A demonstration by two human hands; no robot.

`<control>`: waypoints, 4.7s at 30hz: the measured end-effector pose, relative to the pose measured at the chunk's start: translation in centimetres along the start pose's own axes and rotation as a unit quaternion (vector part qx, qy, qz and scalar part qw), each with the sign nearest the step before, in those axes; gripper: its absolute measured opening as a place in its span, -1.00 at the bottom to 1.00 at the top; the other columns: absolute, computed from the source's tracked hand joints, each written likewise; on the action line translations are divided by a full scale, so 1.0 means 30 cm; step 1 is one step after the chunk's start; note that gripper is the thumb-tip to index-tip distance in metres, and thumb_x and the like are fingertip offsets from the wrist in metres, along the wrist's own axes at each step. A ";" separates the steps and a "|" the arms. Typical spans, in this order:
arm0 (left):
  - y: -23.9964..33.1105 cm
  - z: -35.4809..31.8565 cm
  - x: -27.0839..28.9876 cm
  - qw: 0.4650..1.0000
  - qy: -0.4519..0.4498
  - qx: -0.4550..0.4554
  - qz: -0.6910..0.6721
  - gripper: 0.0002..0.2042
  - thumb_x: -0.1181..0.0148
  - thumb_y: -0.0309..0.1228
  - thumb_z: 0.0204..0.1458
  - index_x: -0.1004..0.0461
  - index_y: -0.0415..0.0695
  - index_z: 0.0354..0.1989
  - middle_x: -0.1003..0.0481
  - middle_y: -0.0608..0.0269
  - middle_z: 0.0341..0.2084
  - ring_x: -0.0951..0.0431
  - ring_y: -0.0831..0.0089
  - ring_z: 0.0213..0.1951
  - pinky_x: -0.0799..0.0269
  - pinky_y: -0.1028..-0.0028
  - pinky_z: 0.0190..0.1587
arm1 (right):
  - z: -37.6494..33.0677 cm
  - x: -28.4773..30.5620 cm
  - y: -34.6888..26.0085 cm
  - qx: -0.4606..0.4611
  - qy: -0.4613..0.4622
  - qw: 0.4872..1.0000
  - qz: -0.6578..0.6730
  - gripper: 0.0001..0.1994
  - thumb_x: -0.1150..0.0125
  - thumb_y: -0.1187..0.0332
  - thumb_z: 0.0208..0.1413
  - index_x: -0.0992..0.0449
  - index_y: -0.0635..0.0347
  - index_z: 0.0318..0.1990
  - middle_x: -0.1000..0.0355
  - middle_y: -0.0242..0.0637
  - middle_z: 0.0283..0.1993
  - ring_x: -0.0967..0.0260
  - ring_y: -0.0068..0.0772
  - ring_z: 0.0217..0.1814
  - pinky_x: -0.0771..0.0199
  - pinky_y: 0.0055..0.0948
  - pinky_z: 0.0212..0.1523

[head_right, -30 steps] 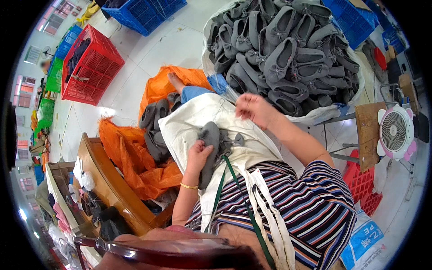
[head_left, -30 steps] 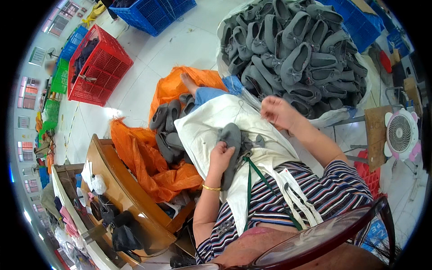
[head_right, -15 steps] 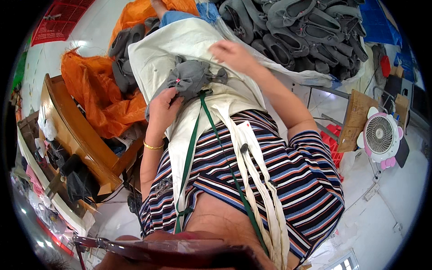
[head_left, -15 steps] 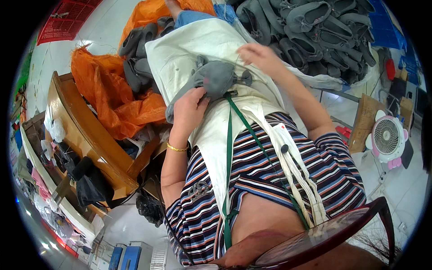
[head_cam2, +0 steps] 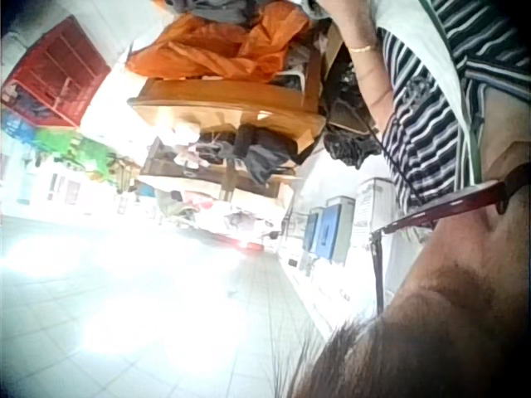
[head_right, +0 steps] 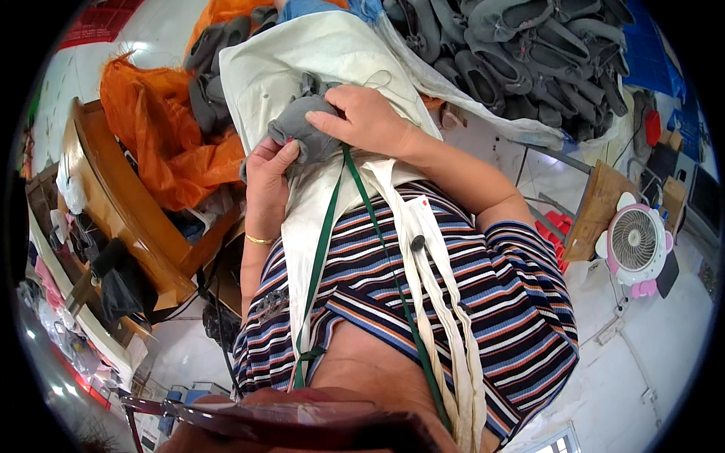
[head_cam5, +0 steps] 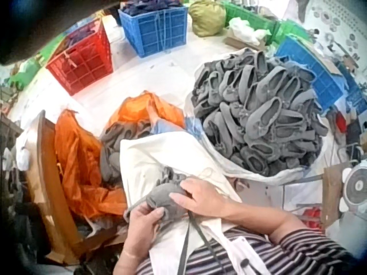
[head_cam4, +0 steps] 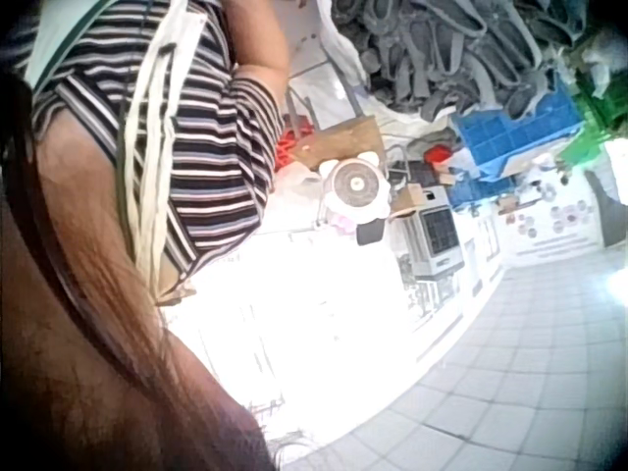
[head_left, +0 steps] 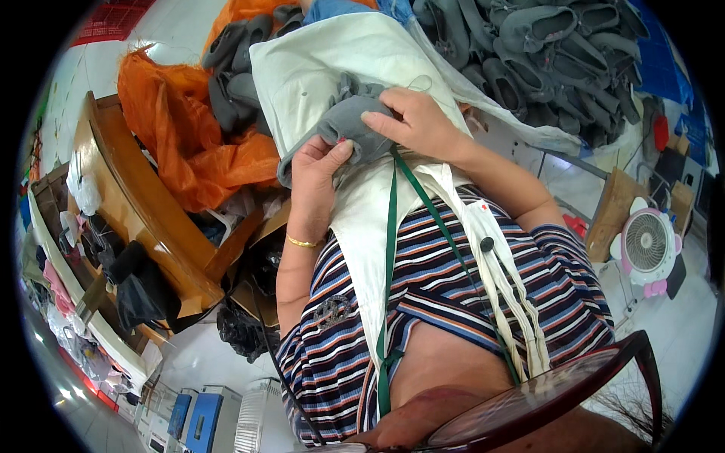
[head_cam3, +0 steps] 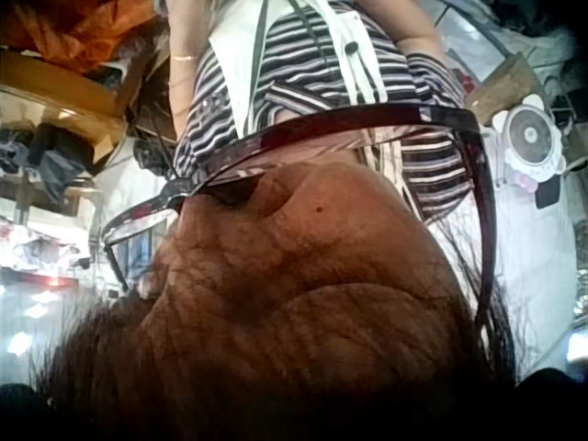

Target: The person sits and sews the edges of grey slip-on shoes using a needle and thread. They handle the shoes one by one, stitching the seams and occasionally adjusting the fabric. The workspace is cluttered with piles of shoes and orange fabric.

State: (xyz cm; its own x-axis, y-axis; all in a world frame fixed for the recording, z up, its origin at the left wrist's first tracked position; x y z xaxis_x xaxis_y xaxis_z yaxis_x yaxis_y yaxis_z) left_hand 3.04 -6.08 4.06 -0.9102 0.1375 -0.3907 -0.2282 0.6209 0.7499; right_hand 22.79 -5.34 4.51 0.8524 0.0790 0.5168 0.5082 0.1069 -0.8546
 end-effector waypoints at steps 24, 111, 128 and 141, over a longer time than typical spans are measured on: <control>-0.026 0.082 -0.053 0.896 0.018 -0.263 0.358 -0.86 -0.15 -0.50 0.22 -0.49 -0.33 -0.16 -0.51 0.36 -0.32 -0.43 0.65 -0.28 -0.34 0.64 -0.14 | -0.079 0.106 0.229 -0.198 -0.042 0.957 0.206 -0.57 -0.29 0.04 0.06 -0.60 0.31 -0.22 -0.53 -0.24 -0.39 -0.39 -0.51 -0.39 -0.40 -0.40 -0.35; 0.002 0.262 0.043 0.936 -0.096 -0.182 0.287 -0.69 -0.35 -0.46 0.01 -0.54 -0.20 -0.05 -0.54 0.22 -0.22 -0.53 0.45 -0.29 -0.45 0.53 -0.21 | 0.081 -0.011 0.089 0.039 0.026 0.997 0.055 -0.86 -0.32 0.39 0.07 -0.49 0.25 -0.36 -0.31 -0.27 -0.46 -0.26 -0.34 -0.46 -0.26 -0.45 -0.41; 0.078 0.210 0.054 0.823 -0.089 -0.357 0.434 -0.75 -0.36 -0.61 -0.18 -0.57 -0.16 -0.26 -0.56 0.19 -0.31 -0.54 0.23 -0.25 -0.46 0.37 -0.20 | 0.105 0.035 0.136 -0.146 -0.177 0.940 0.254 -0.87 -0.14 0.41 0.25 -0.52 0.24 -0.13 -0.49 -0.43 -0.36 -0.37 -0.68 -0.34 -0.39 -0.62 -0.28; 0.092 0.181 0.050 0.772 -0.114 -0.429 0.456 -0.71 -0.39 -0.63 -0.24 -0.55 -0.16 -0.27 -0.58 0.23 -0.29 -0.58 0.21 -0.16 -0.47 0.35 -0.10 | 0.112 0.031 0.079 -0.061 -0.273 0.945 0.171 -0.82 -0.18 0.41 0.14 -0.60 0.17 -0.13 -0.56 -0.32 -0.39 -0.42 -0.56 -0.41 -0.42 -0.52 -0.30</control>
State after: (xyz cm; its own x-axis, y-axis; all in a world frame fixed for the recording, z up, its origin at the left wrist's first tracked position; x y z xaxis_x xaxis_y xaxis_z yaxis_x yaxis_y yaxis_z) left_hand 2.90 0.02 2.65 -0.7653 0.4085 0.4973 0.2370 -0.5395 0.8079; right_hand 24.38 -1.68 3.15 0.7962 0.5908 0.1301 0.2533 -0.1304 -0.9585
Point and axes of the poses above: each hand's wrist, its own z-axis towards the middle knuckle, its own x-axis out of the back of the hand, y = z × x, the point moved 3 cm from there along z, towards the middle knuckle
